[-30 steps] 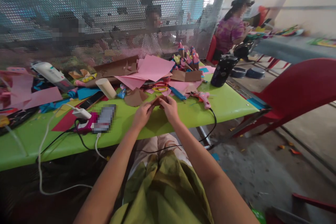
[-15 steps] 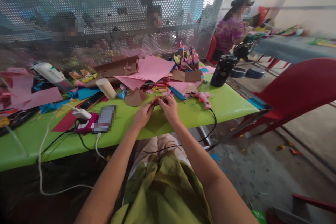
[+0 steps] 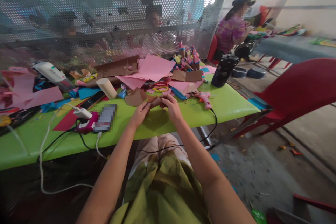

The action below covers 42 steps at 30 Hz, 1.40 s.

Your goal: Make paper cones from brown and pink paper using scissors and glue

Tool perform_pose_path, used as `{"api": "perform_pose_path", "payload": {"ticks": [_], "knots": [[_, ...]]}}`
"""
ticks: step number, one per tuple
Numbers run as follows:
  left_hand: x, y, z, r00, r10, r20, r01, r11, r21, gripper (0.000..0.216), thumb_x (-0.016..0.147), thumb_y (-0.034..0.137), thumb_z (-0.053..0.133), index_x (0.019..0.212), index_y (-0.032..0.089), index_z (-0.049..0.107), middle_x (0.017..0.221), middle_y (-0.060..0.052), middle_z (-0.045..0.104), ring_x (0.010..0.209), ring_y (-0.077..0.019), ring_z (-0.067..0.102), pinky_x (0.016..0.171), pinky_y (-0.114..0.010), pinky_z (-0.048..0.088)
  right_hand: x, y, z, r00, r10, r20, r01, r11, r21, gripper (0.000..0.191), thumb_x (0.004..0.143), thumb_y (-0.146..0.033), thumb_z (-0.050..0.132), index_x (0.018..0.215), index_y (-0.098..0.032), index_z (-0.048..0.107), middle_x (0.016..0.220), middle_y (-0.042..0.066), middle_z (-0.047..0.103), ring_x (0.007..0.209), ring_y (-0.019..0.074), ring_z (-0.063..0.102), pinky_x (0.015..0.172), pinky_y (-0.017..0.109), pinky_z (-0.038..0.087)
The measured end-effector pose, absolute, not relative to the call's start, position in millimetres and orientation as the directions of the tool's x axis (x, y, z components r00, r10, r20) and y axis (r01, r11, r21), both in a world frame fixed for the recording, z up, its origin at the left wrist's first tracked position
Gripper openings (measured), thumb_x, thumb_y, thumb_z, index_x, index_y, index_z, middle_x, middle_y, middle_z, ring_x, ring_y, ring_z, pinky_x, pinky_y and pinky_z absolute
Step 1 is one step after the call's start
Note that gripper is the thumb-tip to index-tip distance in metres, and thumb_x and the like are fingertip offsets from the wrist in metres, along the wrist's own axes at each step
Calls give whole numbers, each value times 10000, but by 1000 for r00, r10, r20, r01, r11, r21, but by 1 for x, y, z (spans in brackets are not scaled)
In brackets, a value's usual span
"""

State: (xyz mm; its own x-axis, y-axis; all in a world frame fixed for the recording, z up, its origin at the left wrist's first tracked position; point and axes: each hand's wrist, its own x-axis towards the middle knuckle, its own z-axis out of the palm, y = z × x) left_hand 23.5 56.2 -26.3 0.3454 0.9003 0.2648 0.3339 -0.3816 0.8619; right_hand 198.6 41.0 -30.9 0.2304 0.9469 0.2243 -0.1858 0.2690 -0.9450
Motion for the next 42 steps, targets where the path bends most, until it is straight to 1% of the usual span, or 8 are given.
{"api": "perform_pose_path", "payload": {"ticks": [4,7,15,23,26,35,39,42], "knots": [[20,55,-21,353,900,257,275,-362,891,384,945,489,510,913,164,712,800,-32,712,772,-187,635,740,-283,502,203,39,-30,62,981,185,-268,195,-944,406,611,-328,656,1007,-241,663,752,-13,640,637,149,579,603,268,487],[20,53,-19,394,884,252,254,-368,894,356,932,443,518,946,159,731,940,-57,766,933,-234,675,871,-330,515,206,40,-31,-27,980,197,-237,185,-954,404,579,-306,674,974,-228,709,791,7,692,713,179,630,669,299,505],[23,51,-21,401,883,242,348,-391,852,359,950,398,481,1014,151,734,1082,-95,773,1036,-270,696,945,-379,521,209,46,-36,45,972,230,-103,233,-967,109,569,-278,657,634,-193,641,621,-23,604,621,150,529,633,291,434],[27,50,-24,454,859,235,407,-435,803,445,925,507,553,1175,175,710,1226,-126,733,1146,-310,670,1010,-424,501,209,44,-33,114,960,256,-57,263,-963,255,577,-318,723,541,-208,497,526,-68,431,531,92,340,506,237,280],[28,51,-25,480,842,247,372,-450,812,433,945,495,513,1177,188,710,1237,-106,730,1162,-299,660,1031,-420,485,207,42,-31,127,956,264,-68,274,-959,256,591,-338,723,533,-207,512,521,-60,444,527,95,354,502,237,292],[26,54,-28,400,880,254,251,-372,894,431,944,542,515,1059,189,735,1103,-84,756,1083,-269,660,990,-391,484,210,44,-31,188,933,308,-142,336,-931,96,598,-285,716,647,-209,684,653,-11,650,659,166,562,661,301,468],[24,55,-25,367,905,214,158,-287,945,432,876,591,609,927,190,760,768,-36,706,804,-219,640,759,-318,495,212,46,-33,215,918,332,-166,370,-914,97,613,-254,687,701,-222,711,712,-6,686,744,192,610,741,326,492],[24,57,-24,334,929,157,90,-197,976,427,827,577,671,917,172,774,614,10,602,603,-149,526,588,-268,399,212,48,-35,233,909,344,-175,388,-905,127,601,-229,682,725,-229,711,734,-8,688,765,195,613,752,328,493]]}}
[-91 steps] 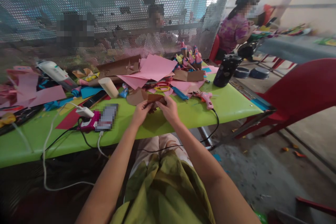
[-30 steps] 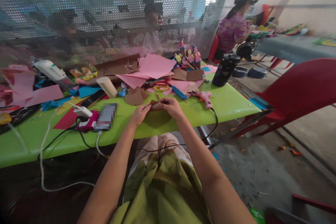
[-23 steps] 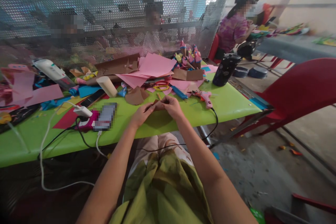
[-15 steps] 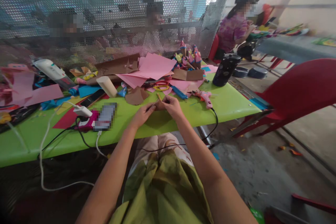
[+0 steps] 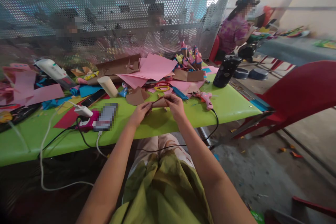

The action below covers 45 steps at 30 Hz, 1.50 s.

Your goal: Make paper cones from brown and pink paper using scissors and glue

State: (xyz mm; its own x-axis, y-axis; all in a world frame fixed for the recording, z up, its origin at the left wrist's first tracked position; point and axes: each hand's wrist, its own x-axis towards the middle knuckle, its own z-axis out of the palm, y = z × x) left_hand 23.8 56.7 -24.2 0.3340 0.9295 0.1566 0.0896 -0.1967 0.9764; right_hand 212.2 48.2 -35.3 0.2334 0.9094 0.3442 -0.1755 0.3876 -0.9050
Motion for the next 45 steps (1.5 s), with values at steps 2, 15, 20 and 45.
{"api": "perform_pose_path", "payload": {"ticks": [2,15,20,45], "knots": [[24,57,-24,315,941,125,10,-135,991,404,777,536,731,932,166,783,603,19,595,574,-126,493,555,-251,360,212,49,-36,239,906,350,-182,396,-900,134,597,-220,681,728,-230,707,740,-8,687,761,193,609,744,324,490],[21,58,-22,294,956,16,-325,84,942,266,647,309,821,833,130,756,600,-17,675,539,-101,581,546,-232,417,208,44,-34,255,888,382,-193,434,-880,110,621,-260,722,713,-228,670,707,-11,645,680,165,553,646,287,448],[23,58,-24,262,964,41,-325,48,945,332,620,349,866,824,136,714,689,-33,721,618,-133,652,613,-264,506,209,44,-34,286,877,386,-181,445,-877,123,619,-262,718,695,-227,628,672,-21,593,643,150,501,605,272,406],[24,61,-25,119,979,168,-210,-140,967,317,630,371,862,772,161,672,683,8,690,600,-112,637,655,-265,515,210,49,-38,375,861,342,-231,444,-866,164,615,-321,725,697,-233,613,698,-19,599,679,162,518,681,296,423]]}}
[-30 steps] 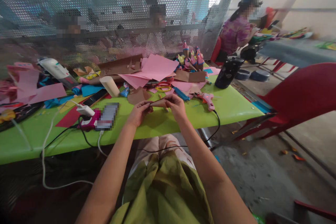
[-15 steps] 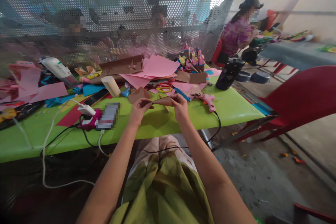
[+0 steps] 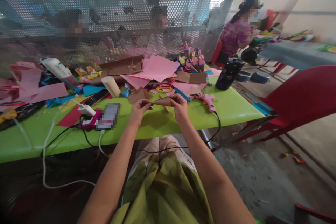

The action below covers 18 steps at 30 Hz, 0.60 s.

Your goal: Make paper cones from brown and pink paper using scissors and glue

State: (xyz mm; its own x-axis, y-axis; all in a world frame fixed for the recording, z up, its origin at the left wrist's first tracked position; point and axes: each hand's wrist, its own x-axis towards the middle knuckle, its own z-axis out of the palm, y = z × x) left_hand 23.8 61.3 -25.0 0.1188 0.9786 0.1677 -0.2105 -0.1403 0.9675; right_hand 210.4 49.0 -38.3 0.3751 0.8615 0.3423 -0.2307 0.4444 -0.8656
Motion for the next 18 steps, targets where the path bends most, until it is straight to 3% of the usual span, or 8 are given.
{"api": "perform_pose_path", "payload": {"ticks": [12,18], "knots": [[24,56,-22,152,984,95,-273,-51,961,484,501,460,926,670,168,579,603,62,612,578,-98,629,704,-304,591,210,47,-38,352,864,360,-220,450,-866,172,605,-332,734,695,-240,619,711,-7,624,696,180,537,684,303,437],[24,58,-22,135,984,115,-287,-72,955,504,485,455,935,763,169,626,654,46,644,596,-106,633,693,-314,596,209,44,-34,335,867,369,-203,449,-870,161,610,-331,740,696,-245,633,727,0,652,722,195,571,703,317,463]]}}
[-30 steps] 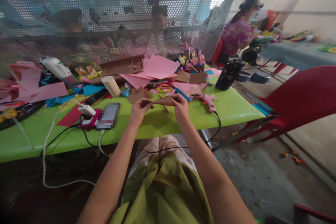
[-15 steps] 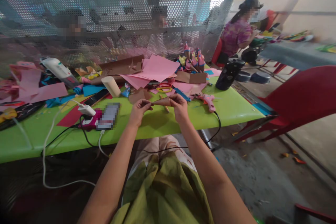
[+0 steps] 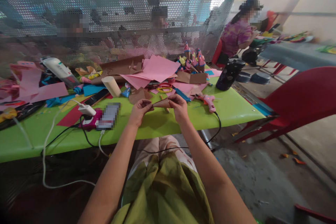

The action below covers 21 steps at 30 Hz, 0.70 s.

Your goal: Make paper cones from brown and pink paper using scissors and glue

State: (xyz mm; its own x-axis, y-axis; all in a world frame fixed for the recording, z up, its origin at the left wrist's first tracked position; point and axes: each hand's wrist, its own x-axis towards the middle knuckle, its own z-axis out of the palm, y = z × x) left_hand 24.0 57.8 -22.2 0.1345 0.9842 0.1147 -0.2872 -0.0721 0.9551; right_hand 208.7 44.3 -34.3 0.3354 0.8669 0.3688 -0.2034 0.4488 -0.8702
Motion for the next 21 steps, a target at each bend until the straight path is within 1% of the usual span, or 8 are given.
{"api": "perform_pose_path", "payload": {"ticks": [5,11,13,15,16,18,19,21], "knots": [[21,61,-25,107,985,136,-265,-104,959,436,544,420,907,774,163,639,640,42,637,568,-102,634,656,-275,554,207,41,-30,319,872,372,-185,442,-878,145,593,-295,738,709,-241,669,727,-2,664,711,187,571,685,313,461],[20,65,-29,78,983,164,-206,-145,968,343,626,398,857,790,175,653,673,23,649,596,-127,635,688,-312,558,205,41,-30,317,877,361,-140,420,-897,124,604,-271,729,712,-230,685,692,-13,648,669,166,548,656,302,445],[20,63,-27,73,977,202,-141,-190,972,252,697,356,812,827,183,683,722,-4,681,675,-155,664,755,-333,558,207,42,-31,328,874,358,-128,417,-900,123,602,-262,712,712,-224,675,694,-16,647,666,160,542,653,295,438],[22,59,-25,87,942,325,10,-327,945,160,789,287,726,927,207,717,879,-51,735,868,-203,699,894,-370,537,209,44,-33,341,870,357,-118,416,-901,115,604,-259,687,708,-220,659,699,-16,649,673,160,543,651,288,434],[23,56,-24,119,905,408,105,-420,902,196,818,241,681,1009,224,722,1006,-72,744,998,-227,690,977,-391,506,209,45,-34,344,868,357,-114,416,-902,110,604,-257,675,704,-219,651,697,-17,648,676,161,544,648,285,432],[26,50,-22,242,809,536,276,-587,761,413,815,159,636,1218,246,665,1265,-99,685,1221,-268,609,1096,-430,427,210,46,-34,344,869,357,-110,415,-903,102,602,-252,660,696,-219,637,685,-19,641,672,162,543,635,281,427],[29,48,-22,310,769,559,333,-639,693,536,793,129,641,1317,240,606,1352,-115,639,1281,-289,568,1122,-450,399,210,46,-34,340,870,357,-110,413,-904,100,601,-248,657,692,-219,632,679,-20,637,669,162,542,631,280,427],[34,44,-23,409,726,552,432,-687,584,692,778,116,656,1442,210,484,1411,-154,589,1309,-327,538,1122,-494,385,208,45,-34,327,875,356,-113,411,-905,98,598,-243,656,688,-218,625,672,-23,632,665,159,542,634,281,434]]}}
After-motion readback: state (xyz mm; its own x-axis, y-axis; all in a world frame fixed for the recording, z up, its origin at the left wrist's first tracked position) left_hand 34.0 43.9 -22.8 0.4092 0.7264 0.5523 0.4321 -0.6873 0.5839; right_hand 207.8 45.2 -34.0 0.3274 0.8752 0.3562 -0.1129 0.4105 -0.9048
